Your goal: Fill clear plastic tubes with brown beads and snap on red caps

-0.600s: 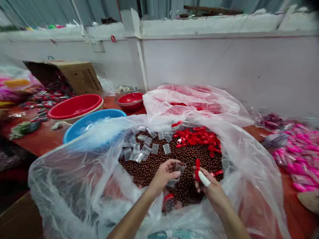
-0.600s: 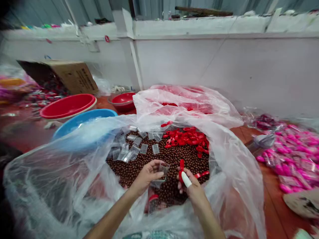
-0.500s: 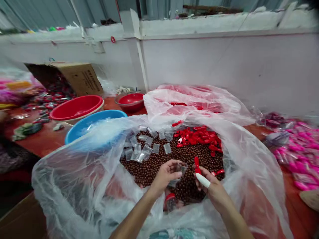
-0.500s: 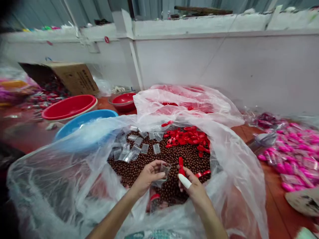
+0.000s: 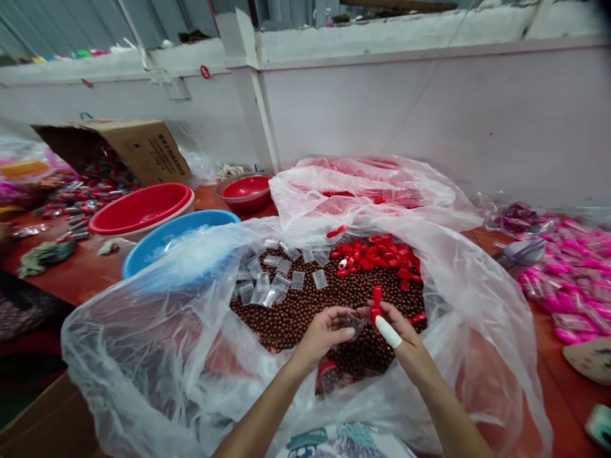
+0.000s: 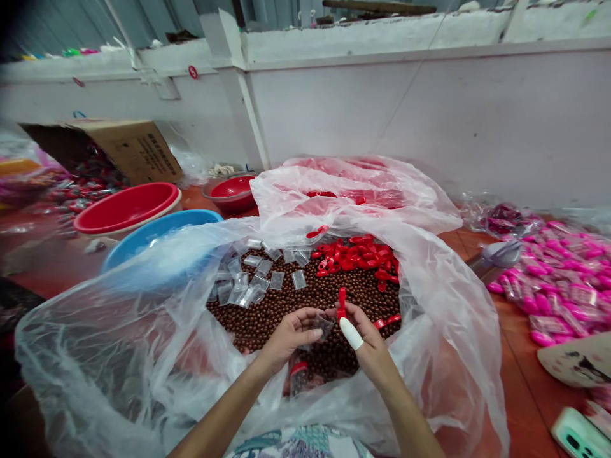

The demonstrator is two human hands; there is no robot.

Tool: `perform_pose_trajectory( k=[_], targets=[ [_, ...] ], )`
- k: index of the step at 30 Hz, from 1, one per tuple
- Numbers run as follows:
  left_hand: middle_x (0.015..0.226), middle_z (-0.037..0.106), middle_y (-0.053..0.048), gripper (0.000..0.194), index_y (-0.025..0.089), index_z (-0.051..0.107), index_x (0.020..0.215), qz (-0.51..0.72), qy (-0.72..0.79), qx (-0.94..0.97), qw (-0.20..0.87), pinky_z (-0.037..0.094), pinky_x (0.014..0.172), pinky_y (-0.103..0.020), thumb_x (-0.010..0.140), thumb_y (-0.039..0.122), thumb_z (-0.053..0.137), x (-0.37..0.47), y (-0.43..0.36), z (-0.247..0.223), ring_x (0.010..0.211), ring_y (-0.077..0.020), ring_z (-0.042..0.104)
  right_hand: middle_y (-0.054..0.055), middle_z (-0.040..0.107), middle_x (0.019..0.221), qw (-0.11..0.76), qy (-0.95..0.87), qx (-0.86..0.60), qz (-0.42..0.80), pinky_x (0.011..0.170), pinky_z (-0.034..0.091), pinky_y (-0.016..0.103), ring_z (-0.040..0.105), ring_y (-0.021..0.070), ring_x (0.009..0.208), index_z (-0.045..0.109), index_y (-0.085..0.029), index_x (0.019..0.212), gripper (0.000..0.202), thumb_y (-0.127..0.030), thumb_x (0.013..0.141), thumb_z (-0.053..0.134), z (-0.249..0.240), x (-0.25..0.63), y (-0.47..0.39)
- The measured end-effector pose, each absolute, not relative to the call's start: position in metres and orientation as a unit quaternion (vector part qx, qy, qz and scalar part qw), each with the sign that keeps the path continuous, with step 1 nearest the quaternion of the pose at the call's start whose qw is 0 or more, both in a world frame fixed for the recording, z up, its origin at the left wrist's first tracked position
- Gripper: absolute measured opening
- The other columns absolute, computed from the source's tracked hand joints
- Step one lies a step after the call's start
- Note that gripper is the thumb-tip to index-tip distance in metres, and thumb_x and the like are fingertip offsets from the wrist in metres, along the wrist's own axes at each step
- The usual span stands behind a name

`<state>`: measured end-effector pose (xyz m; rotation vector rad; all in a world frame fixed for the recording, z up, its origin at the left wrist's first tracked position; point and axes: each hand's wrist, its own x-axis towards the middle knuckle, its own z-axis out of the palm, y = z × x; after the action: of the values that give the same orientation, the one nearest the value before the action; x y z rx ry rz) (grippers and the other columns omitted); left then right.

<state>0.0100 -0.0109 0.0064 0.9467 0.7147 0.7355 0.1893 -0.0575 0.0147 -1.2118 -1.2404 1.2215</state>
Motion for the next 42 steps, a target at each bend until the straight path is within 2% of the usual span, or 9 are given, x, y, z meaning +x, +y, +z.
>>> perform_pose_trajectory(
  k=[7, 11, 17, 29, 32, 36, 42],
  targets=[
    [0.103, 0.065, -0.009, 0.038, 0.015, 0.064, 0.105, 0.355, 0.327, 0.436, 0.759, 0.045, 0.081, -0.029, 0.068, 0.019, 0.071, 0.011, -0.014, 0.007, 0.09, -0.0178, 0.059, 0.008, 0.053, 0.111, 0.398, -0.684, -0.542, 0.282, 0.09, 0.04, 0.038, 0.05, 0.021, 0.103, 0.044, -0.025, 0.121, 0.032, -0.028, 0.09, 0.039, 0.023, 0.192, -0.061],
    [0.1, 0.066, -0.008, 0.038, 0.015, 0.064, 0.106, 0.356, 0.326, 0.451, 0.751, 0.046, 0.078, -0.028, 0.069, 0.022, 0.07, 0.01, -0.014, 0.007, 0.087, -0.0169, 0.059, 0.008, 0.055, 0.105, 0.331, -0.761, -0.514, 0.217, 0.086, 0.042, 0.039, 0.05, 0.0226, 0.098, 0.045, -0.025, 0.123, 0.036, -0.023, 0.087, 0.042, 0.029, 0.194, -0.062],
    [0.107, 0.064, -0.009, 0.041, 0.016, 0.063, 0.107, 0.355, 0.35, 0.446, 0.743, 0.046, 0.08, -0.029, 0.067, 0.024, 0.072, 0.01, -0.013, 0.005, 0.092, -0.0191, 0.059, 0.009, 0.053, 0.11, 0.411, -0.7, -0.536, 0.23, 0.09, 0.04, 0.04, 0.048, 0.0215, 0.103, 0.042, -0.024, 0.121, 0.031, -0.025, 0.091, 0.037, 0.022, 0.195, -0.062],
    [0.107, 0.064, -0.011, 0.04, 0.015, 0.064, 0.104, 0.379, 0.334, 0.438, 0.743, 0.046, 0.083, -0.032, 0.066, 0.027, 0.072, 0.013, -0.019, 0.004, 0.096, -0.021, 0.059, 0.007, 0.052, 0.12, 0.427, -0.66, -0.508, 0.352, 0.097, 0.037, 0.037, 0.048, 0.0199, 0.111, 0.042, -0.025, 0.124, 0.032, -0.029, 0.092, 0.036, 0.018, 0.188, -0.069],
    [0.105, 0.065, -0.01, 0.042, 0.016, 0.064, 0.104, 0.383, 0.354, 0.427, 0.739, 0.048, 0.08, -0.032, 0.065, 0.028, 0.073, 0.014, -0.02, 0.003, 0.095, -0.0215, 0.059, 0.007, 0.053, 0.116, 0.437, -0.644, -0.538, 0.323, 0.096, 0.037, 0.039, 0.048, 0.021, 0.109, 0.045, -0.025, 0.12, 0.03, -0.03, 0.092, 0.036, 0.019, 0.188, -0.07],
    [0.106, 0.065, -0.009, 0.038, 0.017, 0.065, 0.102, 0.394, 0.369, 0.444, 0.715, 0.044, 0.087, -0.031, 0.066, 0.026, 0.072, 0.013, -0.019, 0.0, 0.097, -0.0202, 0.059, 0.008, 0.053, 0.11, 0.423, -0.668, -0.548, 0.271, 0.092, 0.04, 0.04, 0.049, 0.0219, 0.103, 0.046, -0.025, 0.117, 0.028, -0.029, 0.091, 0.037, 0.019, 0.193, -0.071],
    [0.106, 0.065, -0.007, 0.036, 0.018, 0.066, 0.104, 0.396, 0.36, 0.49, 0.688, 0.041, 0.092, -0.032, 0.069, 0.026, 0.069, 0.013, -0.021, 0.001, 0.098, -0.0203, 0.058, 0.007, 0.05, 0.113, 0.409, -0.707, -0.521, 0.247, 0.092, 0.039, 0.036, 0.047, 0.0205, 0.106, 0.045, -0.028, 0.122, 0.033, -0.023, 0.09, 0.04, 0.017, 0.194, -0.068]
  ],
)
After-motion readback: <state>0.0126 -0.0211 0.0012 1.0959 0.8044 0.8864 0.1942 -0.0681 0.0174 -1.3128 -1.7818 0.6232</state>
